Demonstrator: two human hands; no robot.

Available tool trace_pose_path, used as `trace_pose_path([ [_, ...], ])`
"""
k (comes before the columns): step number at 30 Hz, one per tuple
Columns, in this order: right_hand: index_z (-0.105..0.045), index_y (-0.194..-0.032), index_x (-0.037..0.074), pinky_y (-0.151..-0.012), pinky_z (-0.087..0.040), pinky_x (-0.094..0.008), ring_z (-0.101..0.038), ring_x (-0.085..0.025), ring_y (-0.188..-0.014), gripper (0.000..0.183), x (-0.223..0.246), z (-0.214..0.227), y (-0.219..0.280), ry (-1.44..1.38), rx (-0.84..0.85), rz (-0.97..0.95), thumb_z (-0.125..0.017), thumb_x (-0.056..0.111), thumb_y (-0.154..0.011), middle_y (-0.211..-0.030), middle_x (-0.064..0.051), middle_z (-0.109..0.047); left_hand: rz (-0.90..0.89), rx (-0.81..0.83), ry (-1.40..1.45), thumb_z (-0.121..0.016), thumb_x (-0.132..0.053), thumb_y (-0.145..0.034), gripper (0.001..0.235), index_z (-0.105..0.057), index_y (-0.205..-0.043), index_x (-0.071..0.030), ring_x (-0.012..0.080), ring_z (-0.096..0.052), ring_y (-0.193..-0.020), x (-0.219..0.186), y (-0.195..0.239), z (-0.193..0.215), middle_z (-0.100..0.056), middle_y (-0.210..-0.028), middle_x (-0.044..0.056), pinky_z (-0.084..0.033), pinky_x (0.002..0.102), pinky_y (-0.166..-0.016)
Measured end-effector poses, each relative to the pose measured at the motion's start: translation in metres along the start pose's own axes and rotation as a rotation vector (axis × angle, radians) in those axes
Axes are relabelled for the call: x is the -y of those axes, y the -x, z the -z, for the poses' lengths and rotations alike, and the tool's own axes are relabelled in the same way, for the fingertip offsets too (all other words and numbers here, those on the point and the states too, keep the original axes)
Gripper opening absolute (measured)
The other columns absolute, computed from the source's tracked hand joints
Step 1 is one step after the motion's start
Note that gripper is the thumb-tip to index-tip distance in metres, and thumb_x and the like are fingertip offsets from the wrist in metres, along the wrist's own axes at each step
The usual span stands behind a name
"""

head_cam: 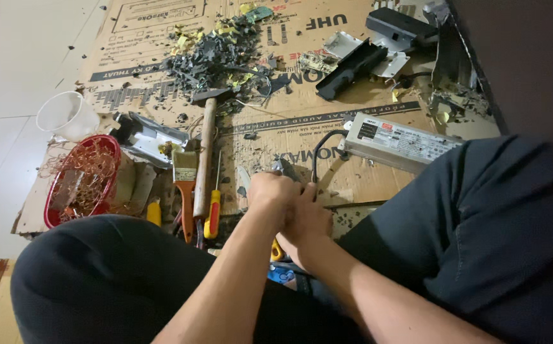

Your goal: The person sits on the floor and uses a knife to scrape the black plastic casing off a power supply unit. They repeatedly scrape and peel the plastic, creating a pile of debris on the cardboard below.

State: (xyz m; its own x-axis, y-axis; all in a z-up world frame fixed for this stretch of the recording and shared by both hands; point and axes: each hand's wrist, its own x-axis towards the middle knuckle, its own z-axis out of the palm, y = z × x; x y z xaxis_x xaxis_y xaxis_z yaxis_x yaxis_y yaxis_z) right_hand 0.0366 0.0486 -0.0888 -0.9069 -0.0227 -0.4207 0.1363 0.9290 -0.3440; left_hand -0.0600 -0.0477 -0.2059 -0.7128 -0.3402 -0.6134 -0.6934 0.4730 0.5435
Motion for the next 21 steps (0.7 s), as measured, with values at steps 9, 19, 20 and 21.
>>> trace_pose_path([
  [9, -0.035, -0.141, 0.000, -0.065, -0.061, -0.059, -0.072, -0.045, -0.091, 0.073, -0.003, -0.030, -0.031, 0.038, -0.079, 0.014, -0.068, 0.031, -0.084, -0.138, -0.029, -0.040, -0.181, -0.028, -0.283, -0.066, -0.046, -0.087, 0.050, -0.065, -0.135, -0.033, 0.0316, -0.065, -0.122, -0.051, 0.147, 0.070, -0.073, -0.121, 0.011, -0.056, 0.049, -0.098],
  [19, -0.022, -0.157, 0.006, -0.103, -0.053, -0.055, -0.060, -0.047, -0.121, 0.081, -0.005, -0.049, -0.012, -0.017, -0.184, -0.096, -0.067, 0.016, -0.090, -0.159, -0.031, -0.022, -0.444, 0.073, -0.396, -0.037, -0.025, -0.101, 0.055, -0.039, -0.157, -0.025, 0.0525, -0.060, -0.120, -0.052, 0.195, 0.096, -0.065, -0.118, 0.038, -0.048, 0.061, -0.103],
  [20, -0.019, -0.158, 0.008, -0.106, -0.046, -0.055, -0.052, -0.047, -0.125, 0.079, -0.008, -0.049, -0.011, -0.171, -0.173, -0.114, -0.061, 0.021, -0.092, -0.161, -0.028, -0.019, -0.509, 0.076, -0.464, -0.037, -0.018, -0.100, 0.058, -0.037, -0.158, -0.024, 0.0513, -0.065, -0.113, -0.050, 0.186, 0.097, -0.067, -0.112, 0.037, -0.051, 0.061, -0.098],
  [21, -0.017, -0.159, 0.010, -0.109, -0.040, -0.056, -0.044, -0.047, -0.129, 0.078, -0.012, -0.049, -0.011, -0.324, -0.163, -0.132, -0.055, 0.026, -0.093, -0.163, -0.026, -0.017, -0.574, 0.079, -0.531, -0.036, -0.011, -0.099, 0.061, -0.035, -0.159, -0.022, 0.0500, -0.069, -0.106, -0.049, 0.177, 0.097, -0.070, -0.106, 0.037, -0.054, 0.060, -0.093],
])
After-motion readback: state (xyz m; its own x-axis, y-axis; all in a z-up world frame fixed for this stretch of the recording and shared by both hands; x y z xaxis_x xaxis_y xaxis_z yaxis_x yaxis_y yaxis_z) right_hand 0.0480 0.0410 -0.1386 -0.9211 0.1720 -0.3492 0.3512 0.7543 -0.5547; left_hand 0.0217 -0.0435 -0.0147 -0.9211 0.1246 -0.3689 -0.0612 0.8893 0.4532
